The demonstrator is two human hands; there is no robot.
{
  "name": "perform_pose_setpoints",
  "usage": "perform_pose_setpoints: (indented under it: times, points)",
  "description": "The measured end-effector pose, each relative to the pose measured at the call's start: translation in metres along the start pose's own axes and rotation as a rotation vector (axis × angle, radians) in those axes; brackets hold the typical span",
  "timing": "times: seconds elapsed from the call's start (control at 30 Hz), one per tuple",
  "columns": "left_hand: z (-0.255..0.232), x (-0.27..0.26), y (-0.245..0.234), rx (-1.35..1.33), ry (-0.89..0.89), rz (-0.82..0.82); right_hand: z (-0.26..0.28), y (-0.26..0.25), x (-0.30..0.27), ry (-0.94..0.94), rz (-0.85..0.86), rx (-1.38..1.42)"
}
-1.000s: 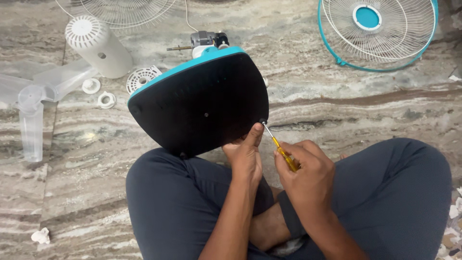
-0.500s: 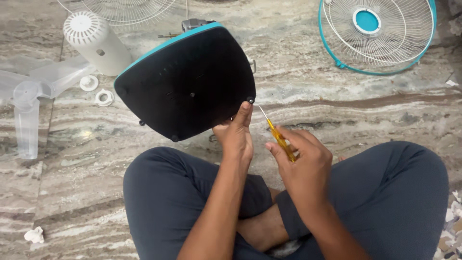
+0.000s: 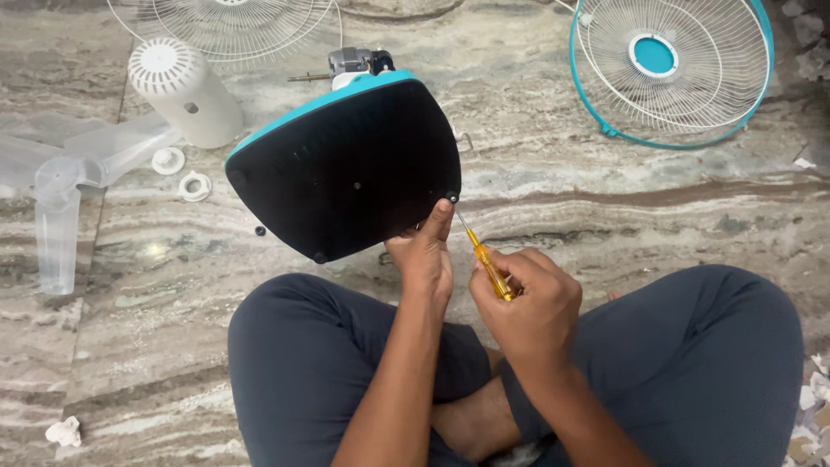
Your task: The person uses a screwdriver to tighten screws on the base of a disassembled electric fan. They work on multiple screw holes on the underside of the fan base, securing the casing while other fan parts lie nearby on the floor.
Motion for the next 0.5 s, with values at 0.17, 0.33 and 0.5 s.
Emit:
perform_pose_setpoints:
  times: [0.17,0.33,0.5]
  points:
    - [-0.001,0.000,0.000,0.000,0.008,-0.003,-0.001,0.002,0.001,-0.023,-0.029,-0.014]
    - [0.002,0.001,-0.002,0.008,-0.001,-0.011,-0.004,0.007,0.004,-0.019,-0.009,-0.020]
    - [0.001,0.000,-0.004,0.006,0.013,-0.009,-0.003,0.009,0.005,-0.055,-0.025,-0.007]
Point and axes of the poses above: each hand's wrist, its own x-axis towards the middle knuckle, its own y-axis out of the palm, z = x × y, the point moved 9 cm from there along x, towards the middle knuckle, and after that the axes turned 1 degree about -y, right-handed, at the moved point
